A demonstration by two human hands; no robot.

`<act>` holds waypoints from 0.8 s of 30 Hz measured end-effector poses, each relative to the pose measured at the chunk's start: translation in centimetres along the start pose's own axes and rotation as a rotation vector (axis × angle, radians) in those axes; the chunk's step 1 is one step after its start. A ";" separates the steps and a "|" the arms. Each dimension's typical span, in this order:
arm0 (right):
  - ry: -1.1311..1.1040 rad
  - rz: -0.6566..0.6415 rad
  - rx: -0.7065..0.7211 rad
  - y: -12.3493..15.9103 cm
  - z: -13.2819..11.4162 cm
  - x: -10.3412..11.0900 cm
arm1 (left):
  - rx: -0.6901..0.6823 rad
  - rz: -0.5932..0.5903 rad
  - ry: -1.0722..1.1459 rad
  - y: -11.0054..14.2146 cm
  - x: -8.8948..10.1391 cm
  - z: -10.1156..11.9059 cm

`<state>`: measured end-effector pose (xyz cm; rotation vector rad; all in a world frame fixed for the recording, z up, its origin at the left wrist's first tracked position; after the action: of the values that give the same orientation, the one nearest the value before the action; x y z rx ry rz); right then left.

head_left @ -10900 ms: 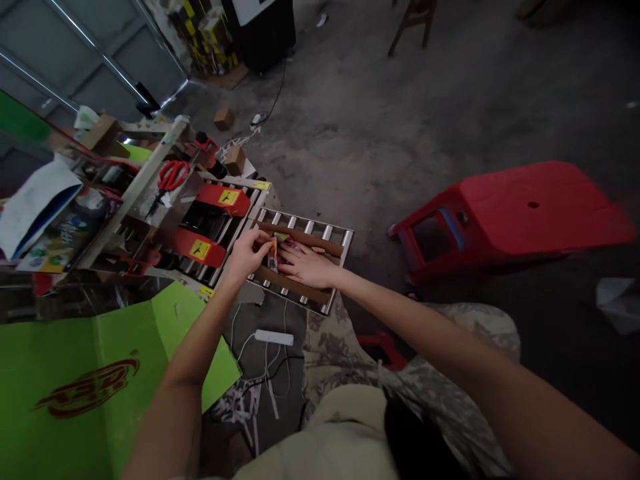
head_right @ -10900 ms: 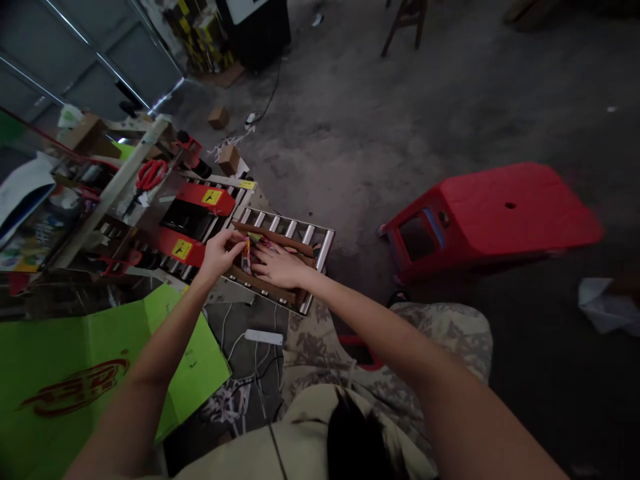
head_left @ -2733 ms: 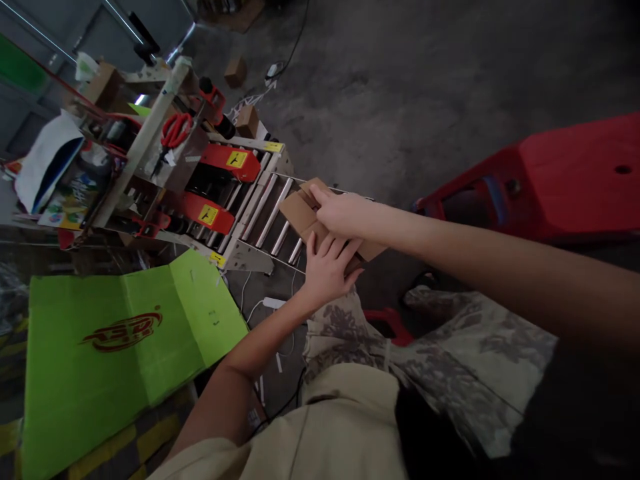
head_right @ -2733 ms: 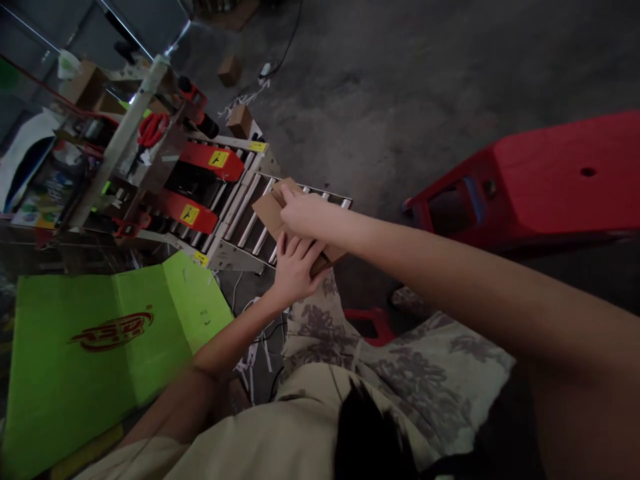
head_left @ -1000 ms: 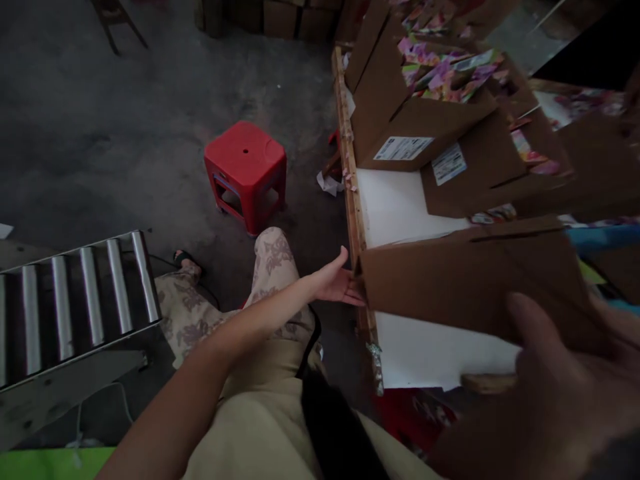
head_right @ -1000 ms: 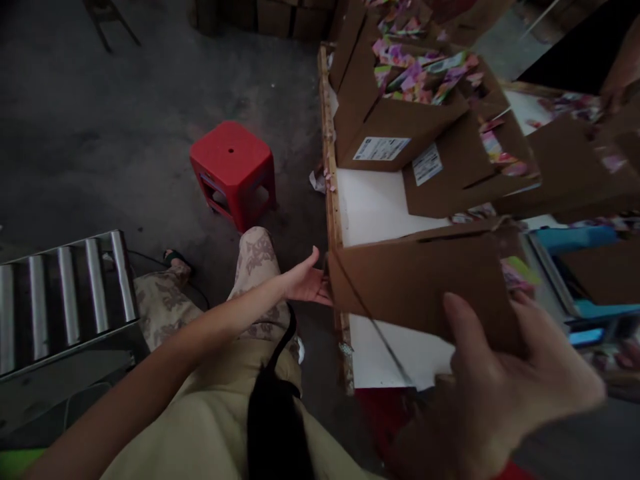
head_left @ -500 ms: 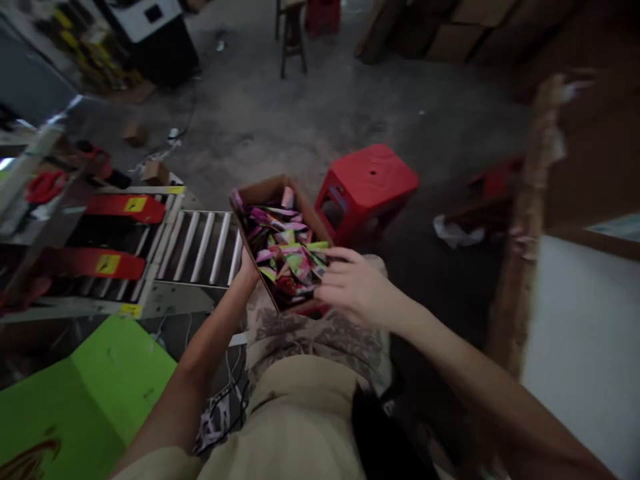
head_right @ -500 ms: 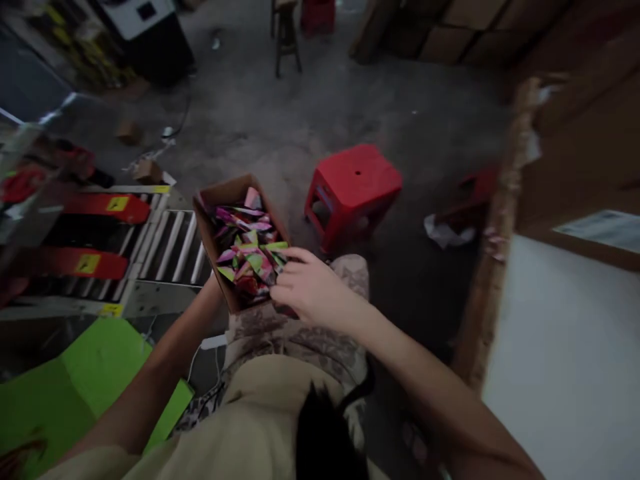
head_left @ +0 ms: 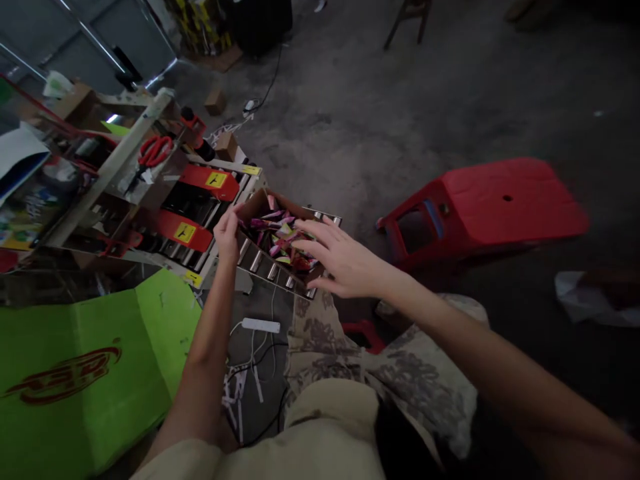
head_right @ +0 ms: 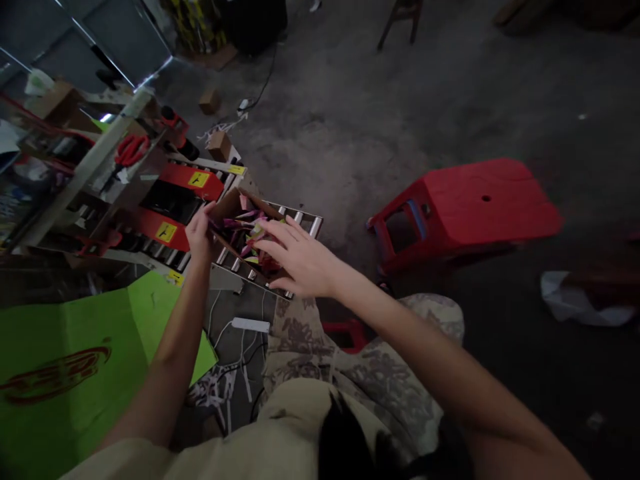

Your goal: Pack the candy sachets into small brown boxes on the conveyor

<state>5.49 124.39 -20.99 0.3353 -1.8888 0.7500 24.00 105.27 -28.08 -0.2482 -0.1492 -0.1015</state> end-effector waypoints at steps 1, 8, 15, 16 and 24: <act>-0.013 0.029 -0.041 -0.7 -0.1 -0.3 | -0.030 -0.005 -0.014 -0.1 0.2 0.4; 0.020 -0.110 -0.308 -6.0 3.4 -10.0 | -0.105 -0.271 -0.212 1.2 -0.4 2.7; -0.135 -0.015 -0.297 -5.2 3.9 -10.4 | -0.164 -0.489 -0.557 0.7 -4.1 4.3; -0.205 0.027 -0.284 -5.0 4.1 -10.1 | -0.165 -0.470 -0.607 0.5 -4.7 4.2; -0.442 0.478 -0.295 -3.1 4.7 -4.2 | -0.125 -0.224 -1.149 0.4 -8.0 1.7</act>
<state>5.57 118.66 -24.93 -0.1623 -2.5074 0.7292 15.92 106.74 -27.79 -0.3917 -1.3180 -0.1823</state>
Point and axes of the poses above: each hand's wrist, its own y-axis away from the middle knuckle, its own x-axis out of the back of the hand, z = x × y, the point moved 8 cm from there along -y, towards the middle knuckle, and after that the axes turned 6 degrees about x, right-handed, at the moved point
